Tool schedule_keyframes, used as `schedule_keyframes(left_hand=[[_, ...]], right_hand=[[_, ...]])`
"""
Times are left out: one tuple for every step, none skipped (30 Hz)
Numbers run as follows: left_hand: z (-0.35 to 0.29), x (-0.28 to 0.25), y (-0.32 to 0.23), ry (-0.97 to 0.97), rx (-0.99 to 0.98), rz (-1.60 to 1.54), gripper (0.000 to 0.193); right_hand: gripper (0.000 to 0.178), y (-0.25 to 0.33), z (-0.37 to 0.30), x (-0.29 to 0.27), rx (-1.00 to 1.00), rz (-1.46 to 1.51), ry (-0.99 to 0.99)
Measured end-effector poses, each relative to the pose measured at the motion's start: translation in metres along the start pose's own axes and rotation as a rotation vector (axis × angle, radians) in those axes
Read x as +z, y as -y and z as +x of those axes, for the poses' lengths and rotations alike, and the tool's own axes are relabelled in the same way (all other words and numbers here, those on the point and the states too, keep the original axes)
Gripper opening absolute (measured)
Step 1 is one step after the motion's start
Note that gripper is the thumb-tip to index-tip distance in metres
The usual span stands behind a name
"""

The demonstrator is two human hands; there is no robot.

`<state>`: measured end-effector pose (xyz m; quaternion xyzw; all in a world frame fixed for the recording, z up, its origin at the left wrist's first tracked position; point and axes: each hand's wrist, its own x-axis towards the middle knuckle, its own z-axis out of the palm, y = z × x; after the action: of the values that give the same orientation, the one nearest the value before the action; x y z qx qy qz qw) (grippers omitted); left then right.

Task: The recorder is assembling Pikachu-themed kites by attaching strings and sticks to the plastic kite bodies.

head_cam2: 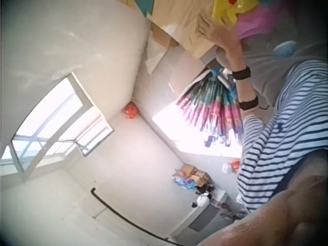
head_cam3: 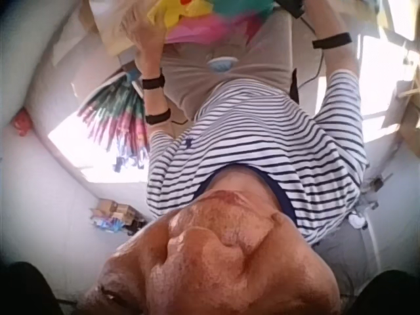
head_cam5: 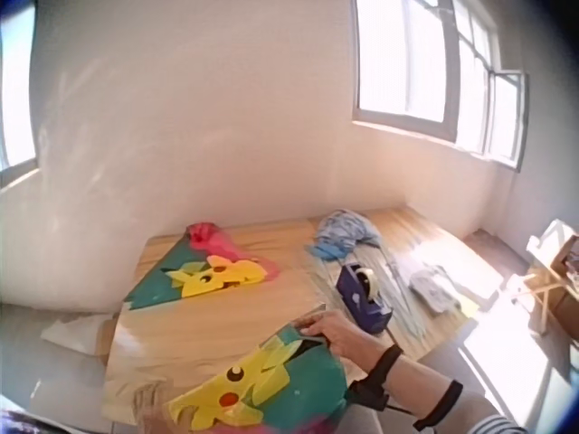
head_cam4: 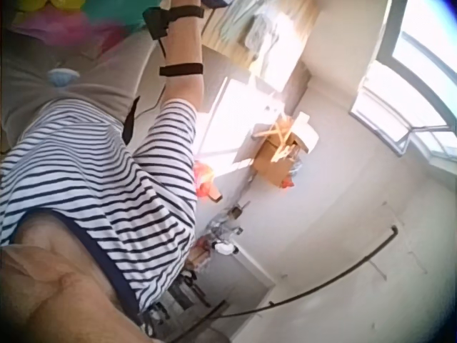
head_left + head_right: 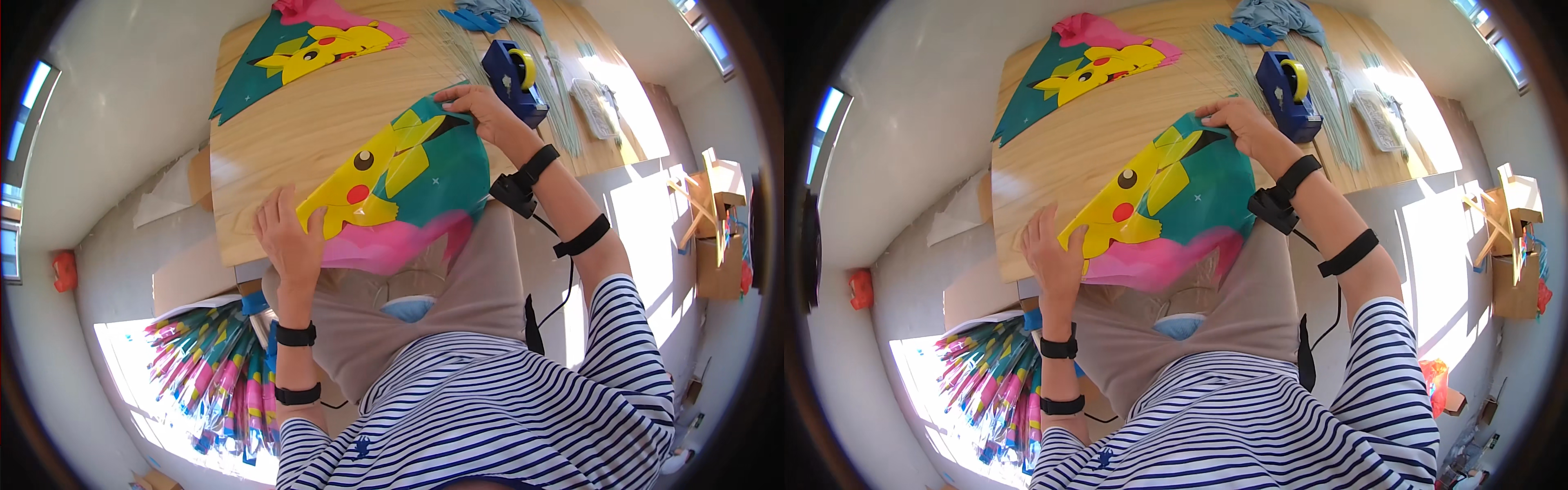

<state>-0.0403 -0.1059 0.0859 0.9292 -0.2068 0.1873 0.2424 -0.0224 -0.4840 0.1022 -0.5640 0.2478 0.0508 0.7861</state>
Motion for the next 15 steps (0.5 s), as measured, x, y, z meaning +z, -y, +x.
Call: schedule_keyframes(left_hand=[[0.005, -0.003, -0.019, 0.054, 0.054, -0.158, 0.064], [0.007, 0.002, -0.042, 0.100, 0.077, -0.315, 0.073], [0.010, 0.007, -0.062, 0.144, 0.100, -0.464, 0.081], [0.011, 0.014, -0.075, 0.122, 0.140, -0.349, 0.086], [0.012, 0.022, -0.087, 0.101, 0.182, -0.241, 0.092], [0.014, 0.032, -0.088, 0.082, 0.196, -0.162, 0.095], [0.016, 0.042, -0.092, 0.062, 0.214, -0.092, 0.099], [0.016, 0.056, -0.083, 0.040, 0.197, -0.038, 0.100], [0.017, 0.067, -0.074, 0.019, 0.178, 0.015, 0.101], [0.018, 0.076, -0.065, 0.102, 0.099, -0.031, 0.097], [0.020, 0.082, -0.056, 0.183, 0.020, -0.073, 0.092], [0.021, 0.088, -0.047, 0.264, -0.060, -0.114, 0.087], [0.021, 0.096, -0.039, 0.217, -0.037, -0.140, 0.080], [0.022, 0.101, -0.031, 0.167, -0.015, -0.165, 0.072], [0.023, 0.107, -0.023, 0.117, 0.006, -0.189, 0.065]], right_hand=[[0.023, 0.004, 0.004, 0.012, 0.003, 0.067, 0.000], [0.022, 0.003, 0.008, 0.021, -0.044, 0.109, -0.034], [0.021, 0.004, 0.013, 0.034, -0.055, 0.175, -0.015], [0.021, 0.004, 0.015, 0.050, -0.066, 0.238, 0.003], [0.020, 0.004, 0.016, 0.060, -0.079, 0.299, 0.014], [0.019, 0.004, 0.020, 0.070, -0.095, 0.344, 0.059], [0.017, 0.003, 0.023, 0.073, -0.116, 0.387, 0.095], [0.015, 0.004, 0.024, 0.077, -0.131, 0.431, 0.145], [0.015, 0.006, 0.024, 0.077, -0.145, 0.441, 0.151], [0.015, 0.006, 0.024, 0.076, -0.155, 0.452, 0.155], [0.015, 0.007, 0.024, 0.075, -0.166, 0.465, 0.162], [0.022, 0.007, 0.025, 0.074, -0.162, 0.461, 0.168], [0.029, 0.006, 0.028, 0.073, -0.158, 0.456, 0.175], [0.037, 0.007, 0.028, 0.074, -0.153, 0.450, 0.184], [0.044, 0.008, 0.027, 0.076, -0.176, 0.417, 0.183]])
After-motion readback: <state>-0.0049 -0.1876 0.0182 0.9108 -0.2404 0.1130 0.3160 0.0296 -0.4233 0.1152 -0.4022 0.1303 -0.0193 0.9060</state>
